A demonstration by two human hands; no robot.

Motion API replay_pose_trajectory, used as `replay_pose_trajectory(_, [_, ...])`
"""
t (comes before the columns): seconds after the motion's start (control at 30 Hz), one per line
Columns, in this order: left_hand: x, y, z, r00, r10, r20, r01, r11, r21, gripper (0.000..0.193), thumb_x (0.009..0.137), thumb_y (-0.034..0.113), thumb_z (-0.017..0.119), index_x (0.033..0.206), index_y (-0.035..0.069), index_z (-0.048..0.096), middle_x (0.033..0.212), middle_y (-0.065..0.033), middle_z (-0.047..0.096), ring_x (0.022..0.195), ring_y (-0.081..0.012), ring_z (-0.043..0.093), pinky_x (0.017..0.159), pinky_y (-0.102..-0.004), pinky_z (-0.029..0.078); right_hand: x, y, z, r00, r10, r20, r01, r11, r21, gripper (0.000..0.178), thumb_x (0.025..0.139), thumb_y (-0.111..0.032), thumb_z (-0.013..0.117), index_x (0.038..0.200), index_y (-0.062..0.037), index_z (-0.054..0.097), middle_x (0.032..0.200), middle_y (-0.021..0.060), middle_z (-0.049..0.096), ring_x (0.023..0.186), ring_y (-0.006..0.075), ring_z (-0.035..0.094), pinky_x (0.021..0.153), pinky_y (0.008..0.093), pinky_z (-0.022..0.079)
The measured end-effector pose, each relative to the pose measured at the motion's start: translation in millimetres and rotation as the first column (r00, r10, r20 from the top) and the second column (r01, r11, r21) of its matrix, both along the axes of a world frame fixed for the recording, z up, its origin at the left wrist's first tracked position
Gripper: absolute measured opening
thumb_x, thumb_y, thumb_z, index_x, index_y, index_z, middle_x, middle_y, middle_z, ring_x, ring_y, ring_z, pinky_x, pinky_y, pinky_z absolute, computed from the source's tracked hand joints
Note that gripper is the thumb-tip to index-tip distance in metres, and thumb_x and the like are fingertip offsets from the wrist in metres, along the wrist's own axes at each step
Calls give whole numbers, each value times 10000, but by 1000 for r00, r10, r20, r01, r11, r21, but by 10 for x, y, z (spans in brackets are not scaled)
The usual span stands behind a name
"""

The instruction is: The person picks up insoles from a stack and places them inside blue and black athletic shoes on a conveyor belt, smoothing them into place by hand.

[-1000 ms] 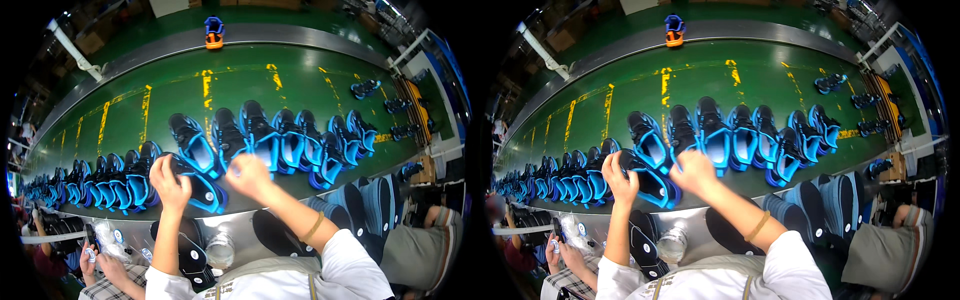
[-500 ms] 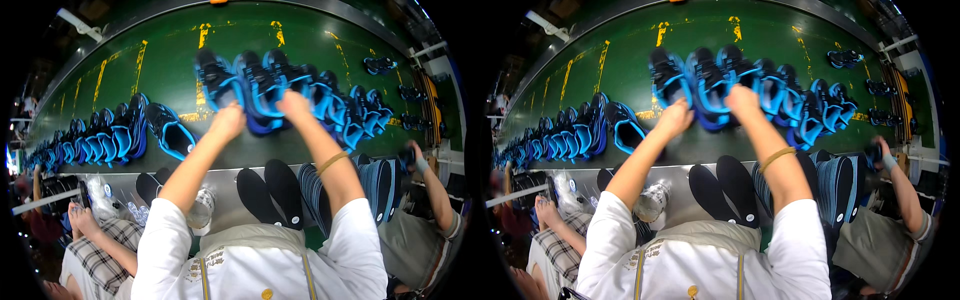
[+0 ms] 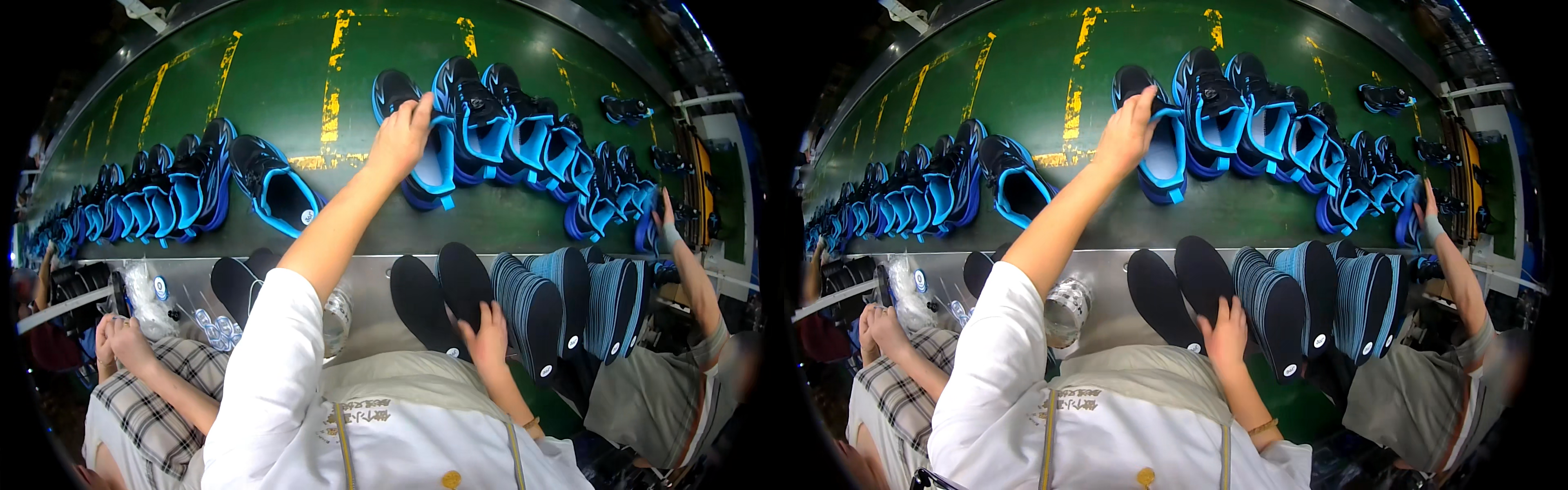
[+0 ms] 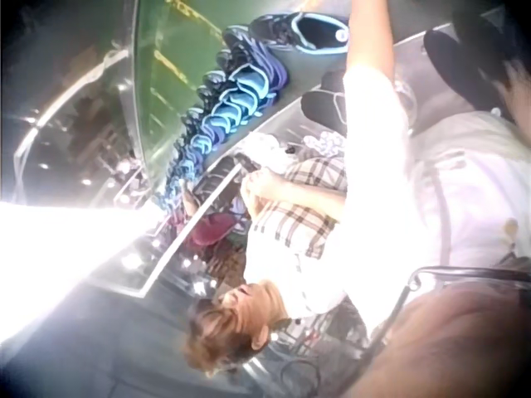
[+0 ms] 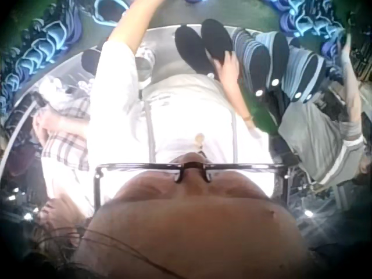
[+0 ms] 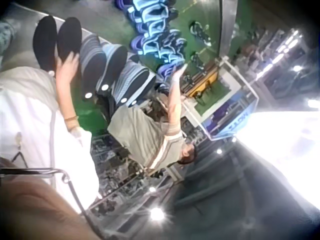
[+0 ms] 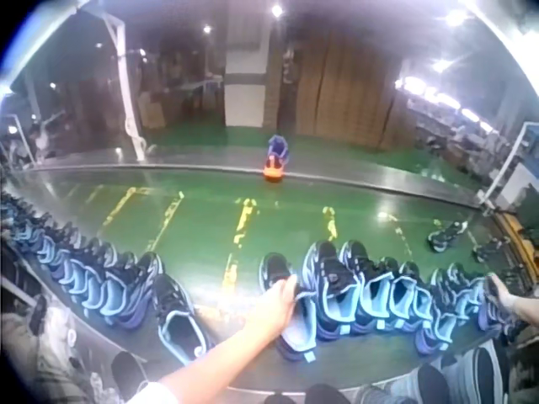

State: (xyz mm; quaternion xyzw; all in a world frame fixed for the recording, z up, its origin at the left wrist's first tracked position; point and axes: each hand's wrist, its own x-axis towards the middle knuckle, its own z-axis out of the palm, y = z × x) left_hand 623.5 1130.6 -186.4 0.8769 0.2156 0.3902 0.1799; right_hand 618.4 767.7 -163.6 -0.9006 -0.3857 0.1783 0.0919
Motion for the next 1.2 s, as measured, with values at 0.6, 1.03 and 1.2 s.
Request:
replay_pose_trajectory(0.6, [-284,75,125,998,48,34,-8,681,-732,311,816,255,539,944,-27,565,815,-191,606,778,-301,601,684,-350,451,473,261,1517,947,85,-309,25,941,336,169,708,-92,665,847,2,644,905,139,588,764,230,592,690,302,466])
replay_pose_trajectory(1.03, [-356,207,197,985,-170,-38,88,671,-736,385,834,274,572,1047,-47,549,842,-100,617,748,-128,558,649,-266,454,847,2514,617,881,418,-224,-432,902,-19,148,632,-82,549,684,18,645,696,235,595,723,353,610,700,397,490])
replay_pose_trajectory(1.2, [-353,208,252,973,-231,-21,105,518,-849,382,842,273,566,1077,-28,542,778,-47,590,655,-89,522,553,-244,431,736,2531,285,864,493,-104,-500,864,-57,167,686,-27,516,792,52,618,927,248,551,878,366,565,783,388,467])
